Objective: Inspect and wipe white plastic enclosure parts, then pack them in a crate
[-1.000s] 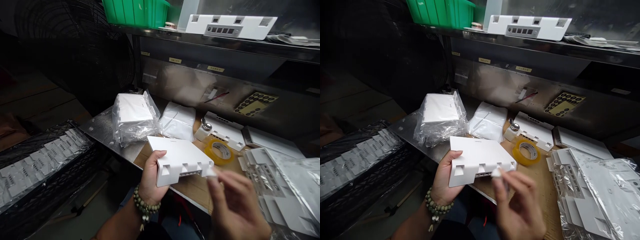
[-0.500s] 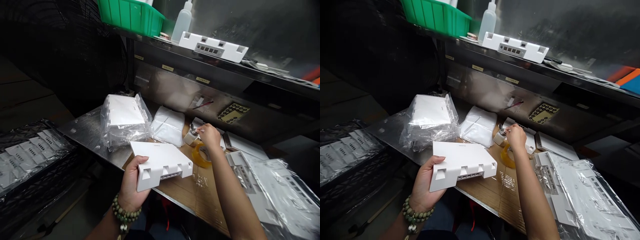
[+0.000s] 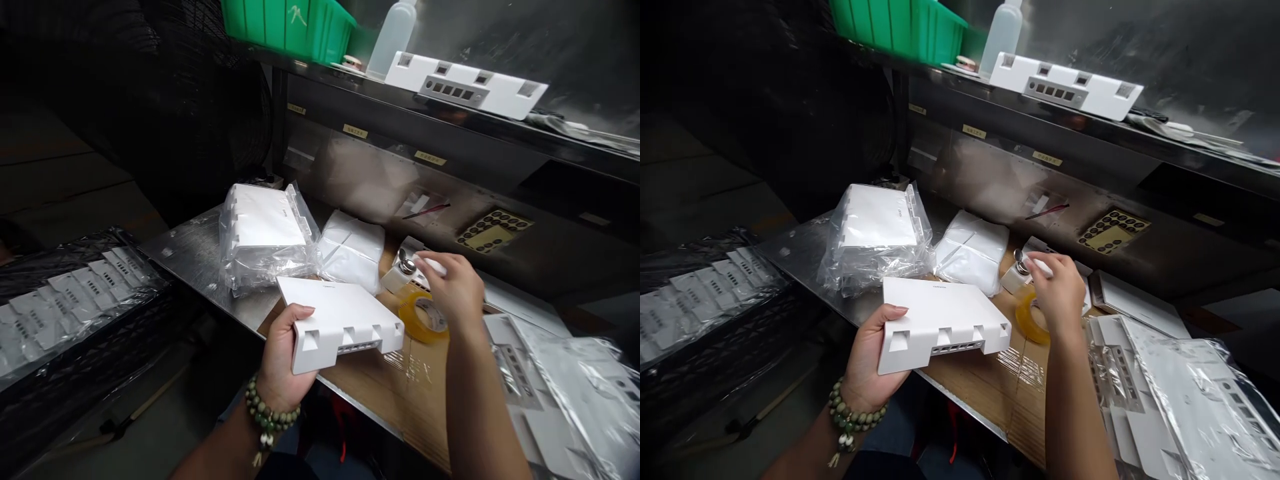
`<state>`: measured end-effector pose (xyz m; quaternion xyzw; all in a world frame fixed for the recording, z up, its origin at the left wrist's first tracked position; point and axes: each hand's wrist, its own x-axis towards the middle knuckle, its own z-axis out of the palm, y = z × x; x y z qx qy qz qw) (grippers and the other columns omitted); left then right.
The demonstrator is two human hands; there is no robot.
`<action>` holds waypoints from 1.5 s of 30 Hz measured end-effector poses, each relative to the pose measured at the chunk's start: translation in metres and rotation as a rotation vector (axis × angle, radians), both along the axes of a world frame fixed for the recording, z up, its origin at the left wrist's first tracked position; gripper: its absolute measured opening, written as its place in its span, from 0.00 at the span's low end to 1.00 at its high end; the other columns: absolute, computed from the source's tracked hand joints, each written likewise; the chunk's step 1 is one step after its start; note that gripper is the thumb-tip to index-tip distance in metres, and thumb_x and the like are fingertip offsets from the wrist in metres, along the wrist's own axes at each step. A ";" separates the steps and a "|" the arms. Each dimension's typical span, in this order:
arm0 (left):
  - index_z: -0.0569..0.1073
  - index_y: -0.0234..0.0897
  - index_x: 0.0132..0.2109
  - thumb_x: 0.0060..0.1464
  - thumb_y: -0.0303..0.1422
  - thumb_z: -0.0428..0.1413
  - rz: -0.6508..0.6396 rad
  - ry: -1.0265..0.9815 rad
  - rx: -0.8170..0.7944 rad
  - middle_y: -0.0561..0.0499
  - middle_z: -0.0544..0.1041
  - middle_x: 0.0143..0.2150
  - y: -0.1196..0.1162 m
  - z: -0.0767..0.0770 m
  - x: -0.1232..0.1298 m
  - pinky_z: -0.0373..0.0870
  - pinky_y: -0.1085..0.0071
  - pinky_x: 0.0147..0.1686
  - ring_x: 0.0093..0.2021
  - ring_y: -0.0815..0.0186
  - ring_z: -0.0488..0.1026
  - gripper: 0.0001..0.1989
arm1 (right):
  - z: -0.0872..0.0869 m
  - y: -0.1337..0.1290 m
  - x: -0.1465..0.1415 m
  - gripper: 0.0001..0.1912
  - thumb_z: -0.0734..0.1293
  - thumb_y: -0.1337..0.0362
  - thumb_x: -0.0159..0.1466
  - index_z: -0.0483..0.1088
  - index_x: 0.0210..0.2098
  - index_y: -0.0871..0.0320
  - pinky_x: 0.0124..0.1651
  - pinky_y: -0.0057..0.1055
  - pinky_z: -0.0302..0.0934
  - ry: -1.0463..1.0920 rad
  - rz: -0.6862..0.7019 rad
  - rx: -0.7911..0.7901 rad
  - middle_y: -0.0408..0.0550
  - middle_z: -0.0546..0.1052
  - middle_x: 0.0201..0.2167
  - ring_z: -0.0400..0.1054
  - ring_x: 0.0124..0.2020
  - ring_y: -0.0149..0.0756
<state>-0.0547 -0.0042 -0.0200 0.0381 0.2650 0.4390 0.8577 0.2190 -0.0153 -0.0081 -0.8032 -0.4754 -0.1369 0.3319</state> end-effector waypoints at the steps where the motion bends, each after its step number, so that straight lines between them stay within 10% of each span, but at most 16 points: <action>1: 0.74 0.31 0.57 0.51 0.24 0.56 0.000 -0.019 0.010 0.44 0.84 0.41 0.001 0.000 0.002 0.79 0.55 0.48 0.42 0.52 0.82 0.24 | 0.001 -0.013 -0.021 0.14 0.67 0.55 0.67 0.79 0.47 0.52 0.44 0.37 0.66 0.061 0.105 0.129 0.50 0.78 0.47 0.73 0.45 0.41; 6: 0.74 0.29 0.57 0.51 0.25 0.54 -0.008 -0.079 0.044 0.42 0.83 0.41 0.002 0.003 0.010 0.76 0.54 0.52 0.44 0.51 0.81 0.24 | -0.013 -0.072 -0.138 0.13 0.71 0.65 0.65 0.76 0.50 0.52 0.43 0.35 0.69 0.250 0.494 0.346 0.49 0.77 0.43 0.72 0.44 0.38; 11: 0.75 0.29 0.56 0.52 0.27 0.53 -0.108 -0.113 0.045 0.42 0.83 0.43 -0.009 0.005 0.017 0.74 0.54 0.55 0.45 0.50 0.81 0.23 | -0.028 -0.081 -0.192 0.09 0.72 0.71 0.63 0.76 0.42 0.56 0.38 0.30 0.68 0.261 0.538 0.436 0.46 0.74 0.36 0.71 0.38 0.33; 38: 0.73 0.26 0.57 0.46 0.29 0.54 -0.230 -0.158 0.029 0.40 0.82 0.43 -0.020 0.005 0.012 0.72 0.55 0.56 0.45 0.49 0.81 0.28 | -0.030 -0.086 -0.211 0.16 0.71 0.79 0.60 0.77 0.45 0.58 0.38 0.30 0.68 0.255 0.550 0.559 0.47 0.75 0.35 0.71 0.36 0.33; 45: 0.71 0.28 0.60 0.52 0.27 0.52 -0.150 -0.097 -0.002 0.40 0.83 0.46 -0.010 0.005 0.004 0.70 0.49 0.59 0.50 0.48 0.80 0.26 | -0.018 -0.120 -0.175 0.00 0.74 0.64 0.61 0.79 0.33 0.52 0.30 0.27 0.61 0.740 0.502 0.463 0.44 0.73 0.31 0.69 0.32 0.32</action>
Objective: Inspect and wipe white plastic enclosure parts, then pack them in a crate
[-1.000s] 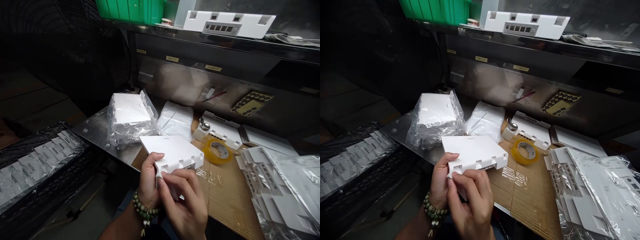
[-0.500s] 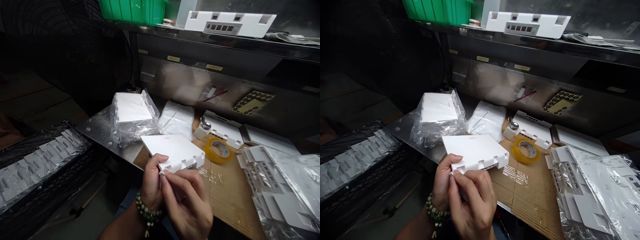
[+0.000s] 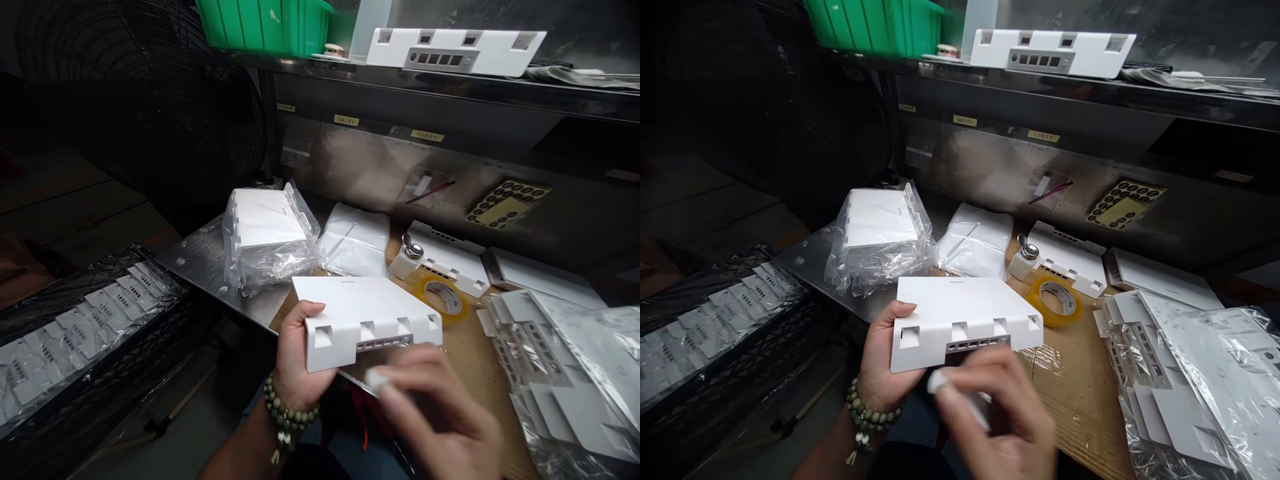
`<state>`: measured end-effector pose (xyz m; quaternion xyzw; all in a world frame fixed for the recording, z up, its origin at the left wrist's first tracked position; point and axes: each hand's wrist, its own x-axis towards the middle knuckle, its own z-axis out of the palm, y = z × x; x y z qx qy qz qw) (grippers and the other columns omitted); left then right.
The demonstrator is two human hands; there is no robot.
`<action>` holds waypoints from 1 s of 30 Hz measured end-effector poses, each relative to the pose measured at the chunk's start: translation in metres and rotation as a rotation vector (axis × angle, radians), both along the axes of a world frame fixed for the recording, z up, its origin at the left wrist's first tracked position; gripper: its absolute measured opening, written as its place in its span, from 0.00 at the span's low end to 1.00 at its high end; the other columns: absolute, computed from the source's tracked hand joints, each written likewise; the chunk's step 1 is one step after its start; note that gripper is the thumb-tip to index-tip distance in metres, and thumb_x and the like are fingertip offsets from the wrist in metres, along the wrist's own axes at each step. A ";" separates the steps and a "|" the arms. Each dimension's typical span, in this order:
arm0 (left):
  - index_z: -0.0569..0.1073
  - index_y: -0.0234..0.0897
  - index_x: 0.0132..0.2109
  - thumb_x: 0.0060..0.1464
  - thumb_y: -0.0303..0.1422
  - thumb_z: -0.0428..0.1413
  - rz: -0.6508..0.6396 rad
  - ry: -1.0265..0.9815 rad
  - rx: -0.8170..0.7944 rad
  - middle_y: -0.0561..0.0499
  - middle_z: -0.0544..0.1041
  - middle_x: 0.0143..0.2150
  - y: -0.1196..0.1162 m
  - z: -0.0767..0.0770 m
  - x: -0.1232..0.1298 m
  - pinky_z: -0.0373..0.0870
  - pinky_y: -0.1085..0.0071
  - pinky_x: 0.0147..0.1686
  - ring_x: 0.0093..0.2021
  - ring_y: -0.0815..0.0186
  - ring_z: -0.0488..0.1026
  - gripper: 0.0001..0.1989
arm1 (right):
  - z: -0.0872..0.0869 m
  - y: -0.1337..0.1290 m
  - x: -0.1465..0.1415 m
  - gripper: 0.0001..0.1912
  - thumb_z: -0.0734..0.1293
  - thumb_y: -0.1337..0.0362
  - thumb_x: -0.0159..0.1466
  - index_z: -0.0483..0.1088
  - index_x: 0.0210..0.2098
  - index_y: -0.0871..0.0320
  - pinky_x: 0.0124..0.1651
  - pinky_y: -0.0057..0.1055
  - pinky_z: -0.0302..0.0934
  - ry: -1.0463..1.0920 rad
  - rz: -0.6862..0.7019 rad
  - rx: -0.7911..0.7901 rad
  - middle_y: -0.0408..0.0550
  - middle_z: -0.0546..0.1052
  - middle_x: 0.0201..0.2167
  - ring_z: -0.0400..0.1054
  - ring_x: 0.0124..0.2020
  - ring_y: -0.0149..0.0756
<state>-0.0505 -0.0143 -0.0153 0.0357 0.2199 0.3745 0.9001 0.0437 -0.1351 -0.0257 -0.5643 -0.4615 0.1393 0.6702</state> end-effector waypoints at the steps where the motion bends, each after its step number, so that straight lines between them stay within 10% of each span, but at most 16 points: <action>1: 0.72 0.28 0.59 0.55 0.28 0.52 0.013 0.012 0.014 0.40 0.83 0.46 0.003 -0.001 -0.002 0.69 0.48 0.60 0.52 0.48 0.79 0.25 | -0.001 -0.006 0.014 0.02 0.74 0.63 0.60 0.78 0.32 0.52 0.32 0.27 0.62 0.077 -0.083 0.031 0.45 0.73 0.33 0.69 0.34 0.33; 9: 0.79 0.36 0.53 0.55 0.56 0.59 -0.171 -0.190 0.476 0.43 0.80 0.56 0.026 -0.037 -0.024 0.58 0.49 0.69 0.68 0.44 0.64 0.31 | -0.033 -0.029 0.098 0.07 0.71 0.59 0.64 0.72 0.39 0.54 0.40 0.32 0.64 0.542 -0.466 0.227 0.45 0.74 0.37 0.68 0.39 0.36; 19: 0.78 0.47 0.57 0.55 0.60 0.57 -0.241 -0.270 0.698 0.51 0.80 0.57 0.026 -0.062 -0.033 0.56 0.52 0.70 0.70 0.48 0.60 0.31 | -0.075 -0.035 0.089 0.18 0.74 0.52 0.61 0.74 0.45 0.54 0.35 0.21 0.66 0.763 -0.386 -0.030 0.41 0.72 0.33 0.66 0.33 0.27; 30: 0.82 0.46 0.47 0.45 0.69 0.55 -0.120 0.153 0.513 0.47 0.85 0.42 0.035 -0.092 -0.049 0.70 0.50 0.59 0.64 0.45 0.70 0.37 | -0.067 -0.031 0.082 0.23 0.75 0.45 0.57 0.78 0.40 0.58 0.25 0.26 0.61 0.786 -0.146 -0.152 0.47 0.77 0.27 0.67 0.26 0.33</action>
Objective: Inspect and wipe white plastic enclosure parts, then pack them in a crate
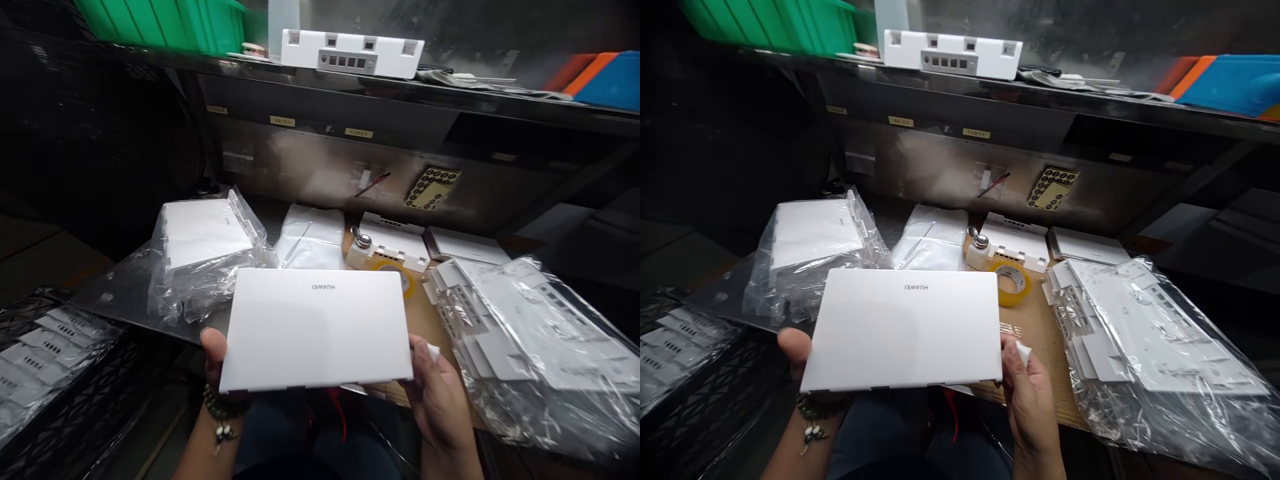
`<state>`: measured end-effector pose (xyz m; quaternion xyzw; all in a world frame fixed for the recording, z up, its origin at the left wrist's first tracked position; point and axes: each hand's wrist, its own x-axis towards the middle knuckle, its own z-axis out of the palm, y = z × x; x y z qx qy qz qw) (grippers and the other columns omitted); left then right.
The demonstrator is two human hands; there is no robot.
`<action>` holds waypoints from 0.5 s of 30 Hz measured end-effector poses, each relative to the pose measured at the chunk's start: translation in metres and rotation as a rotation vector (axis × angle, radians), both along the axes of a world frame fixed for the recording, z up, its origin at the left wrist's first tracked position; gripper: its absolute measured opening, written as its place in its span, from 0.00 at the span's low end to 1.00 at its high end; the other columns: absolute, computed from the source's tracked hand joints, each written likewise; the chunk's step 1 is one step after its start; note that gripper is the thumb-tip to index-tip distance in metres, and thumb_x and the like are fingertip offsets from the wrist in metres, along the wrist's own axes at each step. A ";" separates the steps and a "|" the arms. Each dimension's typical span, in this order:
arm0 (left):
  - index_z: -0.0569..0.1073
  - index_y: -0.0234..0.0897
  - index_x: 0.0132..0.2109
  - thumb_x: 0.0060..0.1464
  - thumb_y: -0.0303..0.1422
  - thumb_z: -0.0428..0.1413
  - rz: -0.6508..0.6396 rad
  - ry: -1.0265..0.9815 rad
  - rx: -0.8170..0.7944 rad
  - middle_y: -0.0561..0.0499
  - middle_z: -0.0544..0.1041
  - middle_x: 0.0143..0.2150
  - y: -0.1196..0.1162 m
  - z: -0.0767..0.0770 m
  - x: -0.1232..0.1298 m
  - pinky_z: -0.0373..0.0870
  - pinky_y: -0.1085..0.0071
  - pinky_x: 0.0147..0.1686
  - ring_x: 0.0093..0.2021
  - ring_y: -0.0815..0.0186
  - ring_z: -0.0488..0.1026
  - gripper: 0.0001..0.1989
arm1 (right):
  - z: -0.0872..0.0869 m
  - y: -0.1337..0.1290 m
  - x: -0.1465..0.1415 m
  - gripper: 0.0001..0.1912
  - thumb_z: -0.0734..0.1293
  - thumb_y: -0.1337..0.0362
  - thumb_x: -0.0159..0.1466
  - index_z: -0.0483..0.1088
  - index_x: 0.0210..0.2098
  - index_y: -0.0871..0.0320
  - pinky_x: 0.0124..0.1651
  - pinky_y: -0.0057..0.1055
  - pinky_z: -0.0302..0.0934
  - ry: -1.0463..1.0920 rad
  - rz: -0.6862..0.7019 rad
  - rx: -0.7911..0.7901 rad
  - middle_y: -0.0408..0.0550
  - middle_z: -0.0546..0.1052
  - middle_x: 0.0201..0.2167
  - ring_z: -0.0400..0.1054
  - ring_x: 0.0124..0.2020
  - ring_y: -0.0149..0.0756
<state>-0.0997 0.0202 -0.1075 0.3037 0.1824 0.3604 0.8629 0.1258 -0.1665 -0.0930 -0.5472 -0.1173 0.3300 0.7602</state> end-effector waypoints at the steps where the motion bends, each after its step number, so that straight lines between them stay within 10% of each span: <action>1: 0.82 0.46 0.47 0.47 0.69 0.54 0.010 -0.004 0.004 0.48 0.85 0.42 0.002 -0.003 -0.002 0.70 0.51 0.58 0.63 0.46 0.71 0.36 | 0.000 0.000 0.000 0.23 0.75 0.45 0.57 0.78 0.39 0.58 0.26 0.26 0.61 -0.022 0.029 0.007 0.47 0.76 0.27 0.67 0.26 0.32; 15: 0.82 0.40 0.50 0.50 0.63 0.58 -0.251 -0.029 0.044 0.41 0.82 0.52 0.012 -0.008 -0.013 0.62 0.49 0.67 0.69 0.44 0.61 0.34 | -0.012 -0.010 0.007 0.22 0.77 0.47 0.55 0.78 0.37 0.58 0.28 0.26 0.60 -0.133 0.048 -0.091 0.45 0.73 0.26 0.63 0.28 0.33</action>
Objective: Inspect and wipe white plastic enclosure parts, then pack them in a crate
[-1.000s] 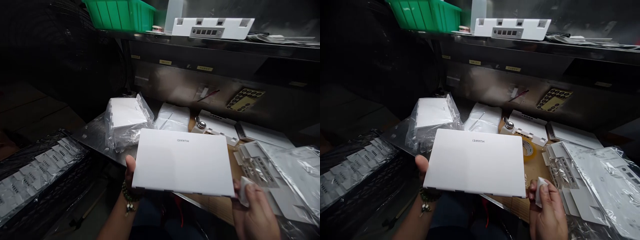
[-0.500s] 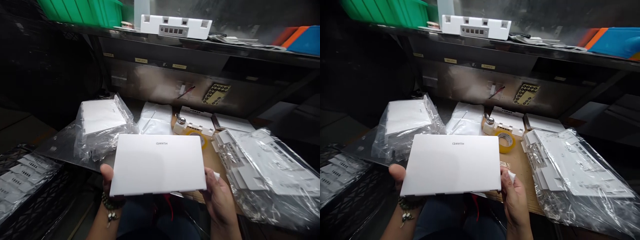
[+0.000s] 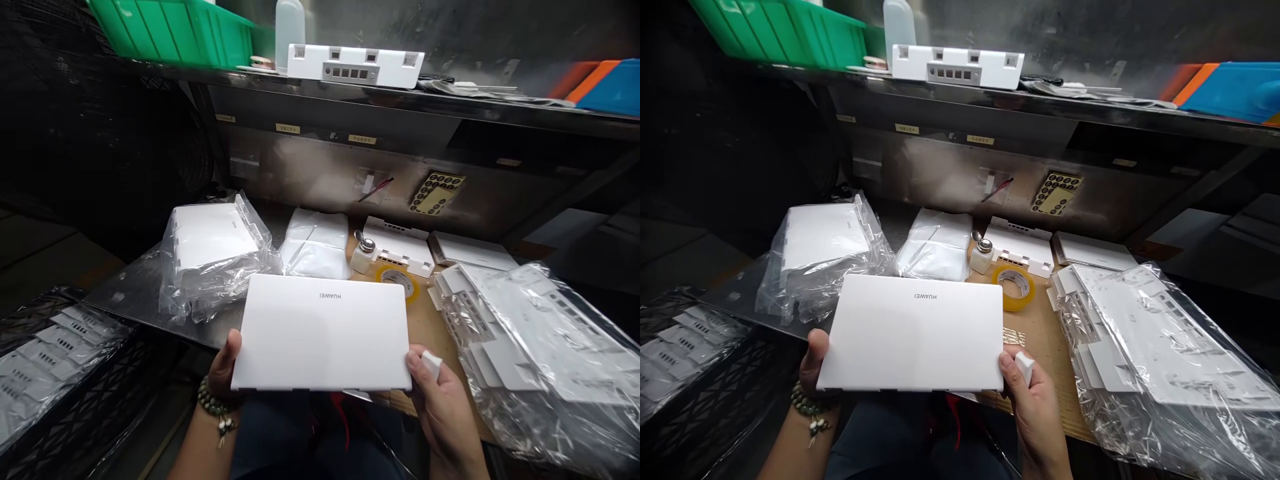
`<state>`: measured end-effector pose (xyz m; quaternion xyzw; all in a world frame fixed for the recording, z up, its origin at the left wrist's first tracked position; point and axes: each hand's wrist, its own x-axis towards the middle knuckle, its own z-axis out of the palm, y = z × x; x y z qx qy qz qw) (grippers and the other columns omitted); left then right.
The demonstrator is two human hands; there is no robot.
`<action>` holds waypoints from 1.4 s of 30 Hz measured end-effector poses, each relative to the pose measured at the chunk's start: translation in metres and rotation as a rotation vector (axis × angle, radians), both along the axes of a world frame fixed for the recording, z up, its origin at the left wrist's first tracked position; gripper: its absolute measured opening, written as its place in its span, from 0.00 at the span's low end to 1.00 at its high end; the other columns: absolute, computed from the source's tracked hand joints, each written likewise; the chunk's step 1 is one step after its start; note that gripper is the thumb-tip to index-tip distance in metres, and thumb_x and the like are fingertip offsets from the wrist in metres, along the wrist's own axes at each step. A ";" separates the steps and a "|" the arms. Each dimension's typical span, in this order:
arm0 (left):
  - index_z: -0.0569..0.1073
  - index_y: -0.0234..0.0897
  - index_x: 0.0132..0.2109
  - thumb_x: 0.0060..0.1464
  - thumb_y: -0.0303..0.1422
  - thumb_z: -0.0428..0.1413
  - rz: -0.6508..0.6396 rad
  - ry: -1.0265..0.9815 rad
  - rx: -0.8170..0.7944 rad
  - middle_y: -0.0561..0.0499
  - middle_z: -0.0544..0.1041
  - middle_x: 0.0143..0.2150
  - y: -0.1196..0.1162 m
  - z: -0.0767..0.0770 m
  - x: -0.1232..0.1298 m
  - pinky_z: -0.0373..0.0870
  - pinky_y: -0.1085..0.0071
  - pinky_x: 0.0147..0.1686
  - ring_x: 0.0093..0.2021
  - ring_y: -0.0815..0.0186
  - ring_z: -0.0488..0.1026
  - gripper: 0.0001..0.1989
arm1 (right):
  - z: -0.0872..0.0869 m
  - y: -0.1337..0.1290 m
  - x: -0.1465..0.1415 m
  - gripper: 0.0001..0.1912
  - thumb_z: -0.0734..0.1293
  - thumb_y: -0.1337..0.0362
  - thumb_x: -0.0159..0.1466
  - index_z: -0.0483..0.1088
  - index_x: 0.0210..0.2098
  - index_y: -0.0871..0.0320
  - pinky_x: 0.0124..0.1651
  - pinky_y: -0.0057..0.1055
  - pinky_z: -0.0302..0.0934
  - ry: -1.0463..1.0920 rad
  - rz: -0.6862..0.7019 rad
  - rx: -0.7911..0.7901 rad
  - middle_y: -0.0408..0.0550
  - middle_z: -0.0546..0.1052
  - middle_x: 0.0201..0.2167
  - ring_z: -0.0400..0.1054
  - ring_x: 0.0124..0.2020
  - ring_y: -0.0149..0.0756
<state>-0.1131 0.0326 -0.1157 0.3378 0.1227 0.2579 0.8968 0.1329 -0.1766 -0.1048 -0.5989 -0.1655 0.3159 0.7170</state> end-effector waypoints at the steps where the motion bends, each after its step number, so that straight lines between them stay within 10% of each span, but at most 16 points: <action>1: 0.82 0.39 0.50 0.50 0.63 0.58 -0.010 0.007 -0.004 0.41 0.82 0.53 -0.001 0.001 0.000 0.62 0.48 0.67 0.70 0.43 0.61 0.35 | -0.001 -0.001 0.000 0.22 0.77 0.47 0.54 0.77 0.36 0.58 0.29 0.26 0.60 0.012 0.000 0.002 0.44 0.72 0.26 0.63 0.28 0.33; 13: 0.79 0.36 0.55 0.52 0.59 0.60 0.078 0.089 0.019 0.38 0.80 0.54 0.002 0.018 0.007 0.66 0.48 0.64 0.66 0.41 0.66 0.34 | -0.003 0.001 -0.003 0.19 0.77 0.48 0.55 0.76 0.35 0.57 0.29 0.25 0.62 0.076 -0.010 0.026 0.42 0.70 0.25 0.61 0.27 0.30; 21: 0.83 0.36 0.41 0.47 0.42 0.71 0.369 0.319 0.294 0.47 0.84 0.36 0.009 0.054 0.017 0.76 0.75 0.35 0.35 0.63 0.79 0.17 | 0.001 -0.004 0.010 0.16 0.74 0.50 0.60 0.81 0.38 0.56 0.36 0.30 0.65 -0.415 -0.001 -0.072 0.44 0.75 0.26 0.66 0.28 0.33; 29: 0.86 0.37 0.39 0.55 0.40 0.65 0.288 0.239 0.845 0.39 0.85 0.40 0.003 0.059 0.016 0.75 0.63 0.52 0.47 0.50 0.81 0.11 | 0.018 -0.009 0.012 0.13 0.70 0.60 0.66 0.79 0.49 0.51 0.50 0.36 0.69 -0.727 -0.059 0.067 0.52 0.75 0.50 0.72 0.51 0.42; 42: 0.85 0.38 0.40 0.57 0.46 0.62 0.212 0.104 0.820 0.40 0.84 0.39 -0.010 0.073 0.024 0.63 0.50 0.63 0.46 0.50 0.79 0.16 | -0.009 -0.018 0.009 0.07 0.73 0.61 0.62 0.79 0.41 0.52 0.62 0.48 0.66 -0.597 -0.115 0.138 0.51 0.83 0.42 0.78 0.48 0.49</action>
